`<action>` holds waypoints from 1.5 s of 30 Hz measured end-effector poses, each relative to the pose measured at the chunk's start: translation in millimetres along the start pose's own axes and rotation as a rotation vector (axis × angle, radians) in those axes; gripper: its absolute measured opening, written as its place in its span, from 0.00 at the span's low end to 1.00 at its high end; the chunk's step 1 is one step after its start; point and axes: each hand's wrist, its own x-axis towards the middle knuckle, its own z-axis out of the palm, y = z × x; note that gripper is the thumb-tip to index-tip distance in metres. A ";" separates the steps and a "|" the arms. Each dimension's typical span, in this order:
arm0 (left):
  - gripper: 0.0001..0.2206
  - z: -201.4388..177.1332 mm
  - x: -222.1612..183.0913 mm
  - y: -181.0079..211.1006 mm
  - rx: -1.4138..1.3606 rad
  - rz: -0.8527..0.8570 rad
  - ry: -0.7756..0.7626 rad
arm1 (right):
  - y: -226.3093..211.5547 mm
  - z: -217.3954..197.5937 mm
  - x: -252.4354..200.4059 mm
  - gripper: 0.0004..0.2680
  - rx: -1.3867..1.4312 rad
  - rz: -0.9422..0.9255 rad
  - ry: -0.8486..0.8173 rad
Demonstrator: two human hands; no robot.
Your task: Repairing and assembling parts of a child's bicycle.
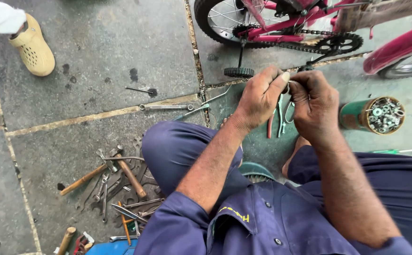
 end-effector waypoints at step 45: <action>0.09 -9.3 2.5 -6.9 -0.901 -0.574 -0.046 | -3.5 -8.9 8.2 0.06 -0.080 -0.078 0.106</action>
